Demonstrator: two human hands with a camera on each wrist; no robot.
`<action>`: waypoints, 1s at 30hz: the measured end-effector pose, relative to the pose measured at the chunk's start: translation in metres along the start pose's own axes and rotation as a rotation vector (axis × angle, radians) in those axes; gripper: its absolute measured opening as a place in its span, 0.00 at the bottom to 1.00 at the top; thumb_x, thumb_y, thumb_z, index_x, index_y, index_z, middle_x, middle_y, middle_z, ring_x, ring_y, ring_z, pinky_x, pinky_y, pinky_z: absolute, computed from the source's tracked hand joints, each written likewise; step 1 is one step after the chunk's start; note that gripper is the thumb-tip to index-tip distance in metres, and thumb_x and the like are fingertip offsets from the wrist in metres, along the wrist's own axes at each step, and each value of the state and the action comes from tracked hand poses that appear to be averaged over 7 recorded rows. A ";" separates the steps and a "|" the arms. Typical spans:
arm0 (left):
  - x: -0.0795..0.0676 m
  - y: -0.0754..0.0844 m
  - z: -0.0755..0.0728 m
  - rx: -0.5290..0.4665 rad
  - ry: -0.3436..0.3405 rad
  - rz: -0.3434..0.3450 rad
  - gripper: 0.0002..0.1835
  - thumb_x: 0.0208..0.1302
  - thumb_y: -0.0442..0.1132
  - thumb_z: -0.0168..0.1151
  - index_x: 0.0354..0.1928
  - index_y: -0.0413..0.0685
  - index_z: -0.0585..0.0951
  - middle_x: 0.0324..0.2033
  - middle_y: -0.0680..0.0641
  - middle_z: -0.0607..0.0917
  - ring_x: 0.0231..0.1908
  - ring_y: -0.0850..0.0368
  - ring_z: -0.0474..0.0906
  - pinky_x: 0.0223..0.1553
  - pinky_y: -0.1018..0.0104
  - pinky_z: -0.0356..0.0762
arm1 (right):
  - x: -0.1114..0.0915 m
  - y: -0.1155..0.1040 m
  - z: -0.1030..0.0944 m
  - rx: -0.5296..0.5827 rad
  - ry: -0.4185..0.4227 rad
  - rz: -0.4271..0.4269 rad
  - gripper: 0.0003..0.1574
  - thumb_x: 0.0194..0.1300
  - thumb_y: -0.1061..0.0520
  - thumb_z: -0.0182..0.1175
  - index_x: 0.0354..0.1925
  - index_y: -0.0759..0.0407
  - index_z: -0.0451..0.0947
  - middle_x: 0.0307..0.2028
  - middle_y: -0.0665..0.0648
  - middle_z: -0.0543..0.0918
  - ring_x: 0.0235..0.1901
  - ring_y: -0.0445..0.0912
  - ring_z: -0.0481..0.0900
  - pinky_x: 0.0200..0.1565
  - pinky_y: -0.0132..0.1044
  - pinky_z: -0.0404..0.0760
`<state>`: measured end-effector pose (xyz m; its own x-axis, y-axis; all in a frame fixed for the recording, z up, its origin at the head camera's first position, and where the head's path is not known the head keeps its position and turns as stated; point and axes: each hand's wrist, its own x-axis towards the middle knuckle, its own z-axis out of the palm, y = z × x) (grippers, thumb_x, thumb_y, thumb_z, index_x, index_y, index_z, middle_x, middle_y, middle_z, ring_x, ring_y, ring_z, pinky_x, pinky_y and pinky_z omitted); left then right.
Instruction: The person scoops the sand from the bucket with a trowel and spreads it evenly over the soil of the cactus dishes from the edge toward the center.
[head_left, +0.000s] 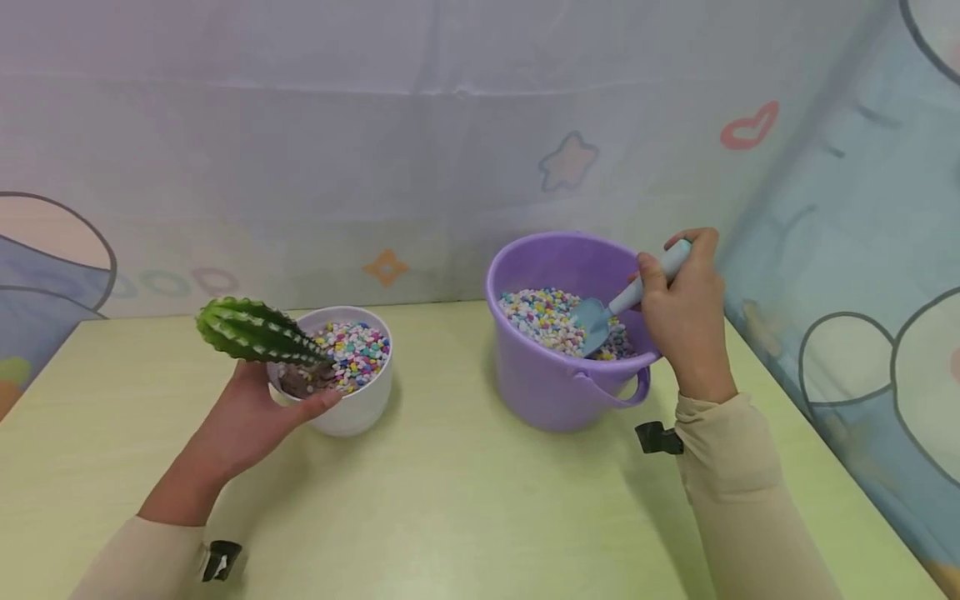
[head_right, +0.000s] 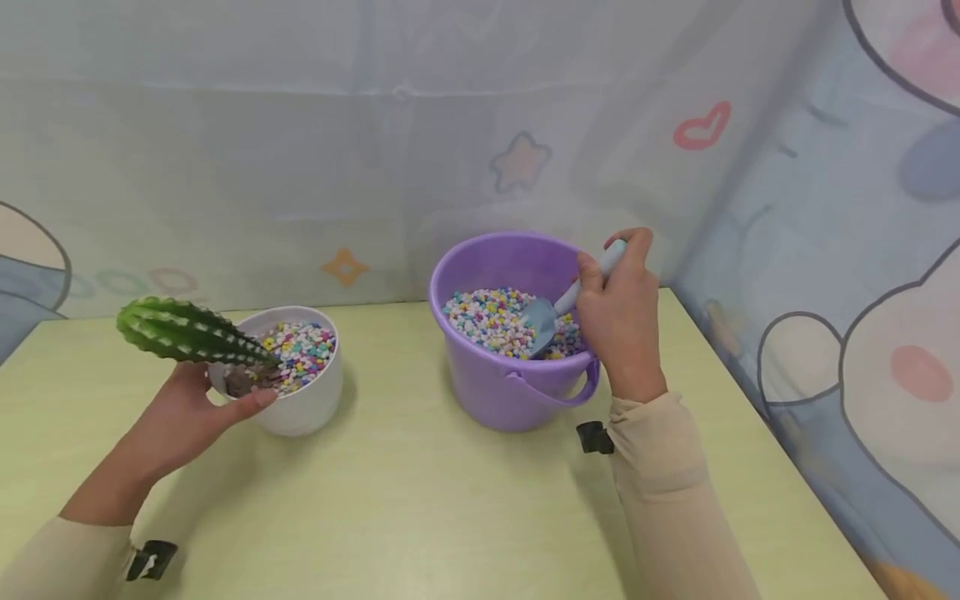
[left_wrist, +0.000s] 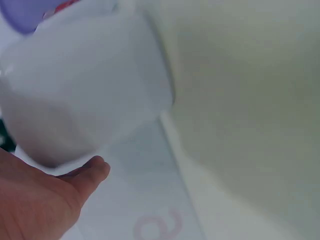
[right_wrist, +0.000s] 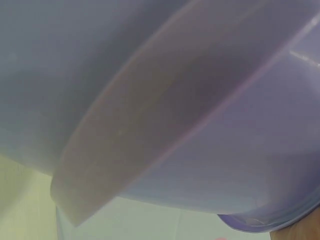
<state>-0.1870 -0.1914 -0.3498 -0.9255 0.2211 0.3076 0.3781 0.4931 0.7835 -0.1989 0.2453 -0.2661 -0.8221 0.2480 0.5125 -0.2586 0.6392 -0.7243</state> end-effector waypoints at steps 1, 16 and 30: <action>0.002 -0.001 -0.004 -0.004 -0.021 -0.002 0.43 0.57 0.42 0.75 0.70 0.44 0.63 0.63 0.42 0.68 0.64 0.46 0.61 0.61 0.43 0.55 | 0.000 0.000 0.000 0.005 0.003 -0.003 0.21 0.76 0.48 0.48 0.53 0.61 0.55 0.36 0.62 0.85 0.24 0.42 0.84 0.31 0.32 0.81; 0.011 -0.012 -0.017 -0.040 -0.192 0.001 0.57 0.54 0.39 0.76 0.77 0.45 0.46 0.70 0.39 0.59 0.67 0.42 0.55 0.61 0.40 0.53 | -0.001 0.001 0.001 0.027 0.014 -0.031 0.21 0.76 0.49 0.49 0.52 0.62 0.55 0.36 0.63 0.85 0.26 0.46 0.84 0.31 0.31 0.81; 0.007 -0.011 -0.005 -0.039 -0.122 0.015 0.45 0.58 0.41 0.74 0.74 0.50 0.60 0.64 0.43 0.69 0.63 0.48 0.63 0.61 0.47 0.57 | -0.001 0.002 0.000 0.023 0.005 -0.045 0.21 0.76 0.49 0.48 0.52 0.63 0.55 0.35 0.64 0.85 0.25 0.47 0.84 0.31 0.31 0.81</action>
<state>-0.1978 -0.1995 -0.3542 -0.9095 0.3298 0.2529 0.3881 0.4564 0.8007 -0.1989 0.2460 -0.2677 -0.8072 0.2230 0.5465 -0.3065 0.6329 -0.7110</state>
